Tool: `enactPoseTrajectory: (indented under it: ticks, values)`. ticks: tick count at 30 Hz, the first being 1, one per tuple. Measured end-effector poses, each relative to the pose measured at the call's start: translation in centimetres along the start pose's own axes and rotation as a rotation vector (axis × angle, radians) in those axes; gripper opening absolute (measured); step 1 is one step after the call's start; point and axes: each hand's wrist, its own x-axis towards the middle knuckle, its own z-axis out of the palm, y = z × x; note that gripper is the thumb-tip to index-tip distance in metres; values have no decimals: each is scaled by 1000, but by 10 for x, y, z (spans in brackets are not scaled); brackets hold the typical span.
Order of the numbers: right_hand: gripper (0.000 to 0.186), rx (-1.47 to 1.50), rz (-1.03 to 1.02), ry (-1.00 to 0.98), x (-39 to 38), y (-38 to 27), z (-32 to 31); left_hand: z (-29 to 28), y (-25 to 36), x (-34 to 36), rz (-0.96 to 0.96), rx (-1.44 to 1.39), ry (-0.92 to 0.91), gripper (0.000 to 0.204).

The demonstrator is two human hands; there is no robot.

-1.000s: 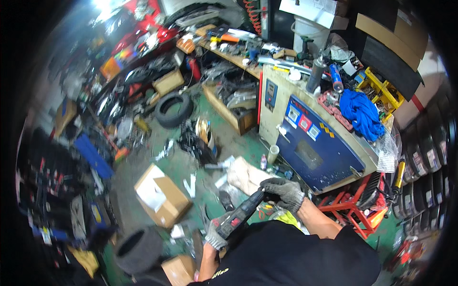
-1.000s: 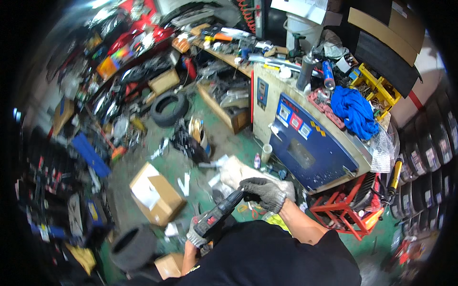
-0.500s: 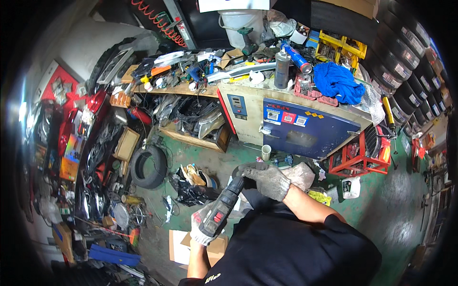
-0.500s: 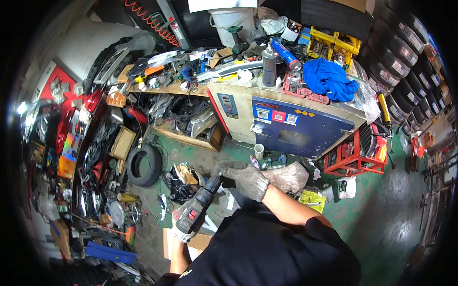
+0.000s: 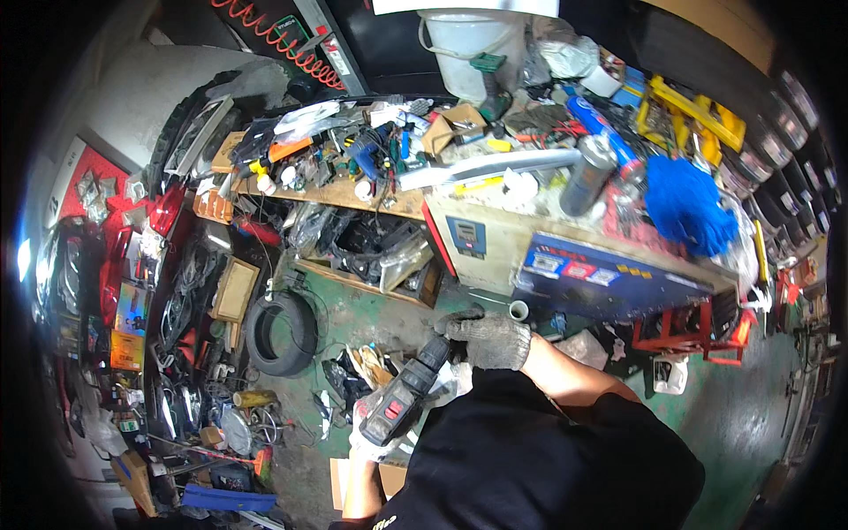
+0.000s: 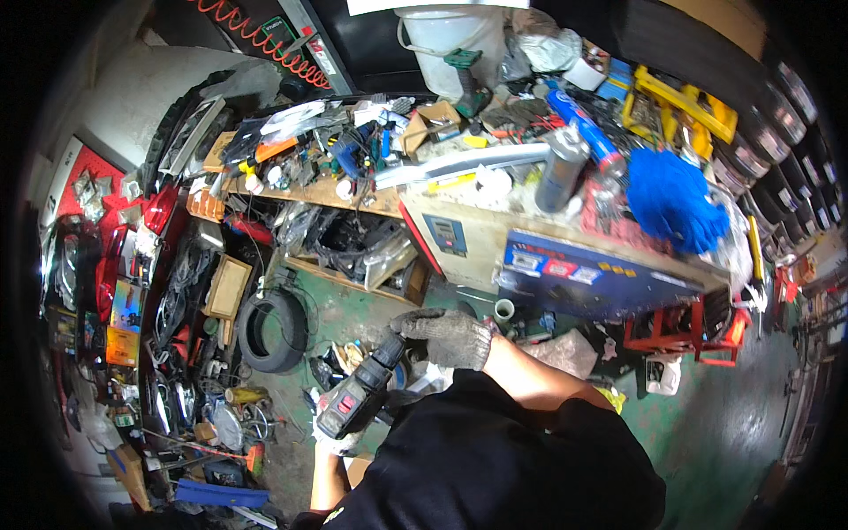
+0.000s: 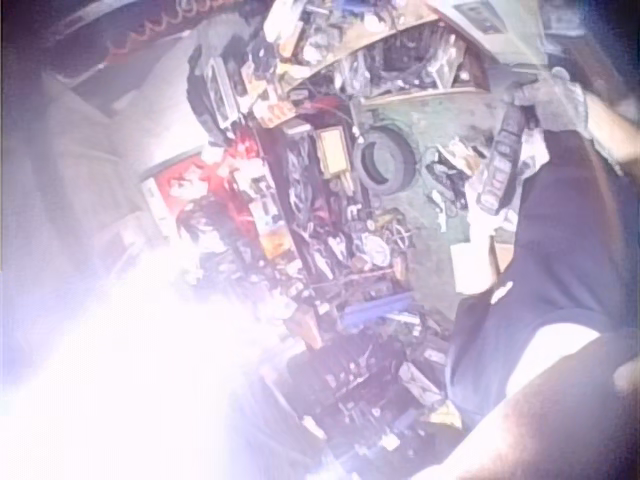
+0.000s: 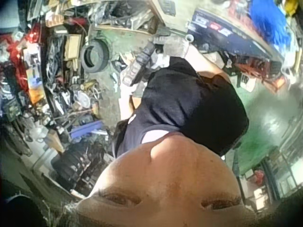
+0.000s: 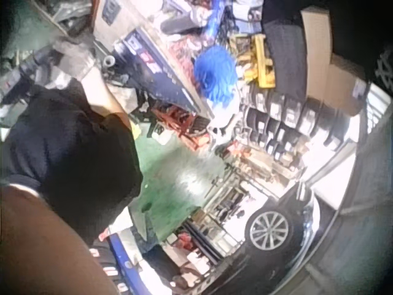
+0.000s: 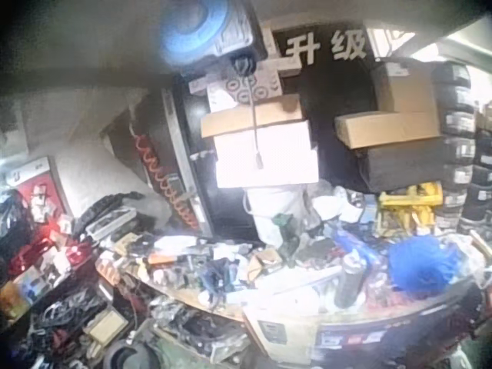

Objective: The person removes a bolt from the underside of a lifted car using a power tool, then retrieves a socket from a tool kit and attaches it to a cordless impact wrench. The person uses the impact wrench to tighten bolts on the car's undercarriage while another person assists nearby.

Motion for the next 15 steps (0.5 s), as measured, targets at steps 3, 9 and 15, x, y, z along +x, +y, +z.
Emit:
enactPoseTrajectory:
  ticks: [3,9,15]
  values:
    - [26,136,2,-72,55,-59,-1,-14,-4,71,-9,-12,45,53]
    - [34,-1211,-480,411,135,-249,-49,-28,-6,183,-37,218,125,45]
    - [32,-1817,-292,860,258,-408,-104,-31,-27,225,-285,-16,141,44]
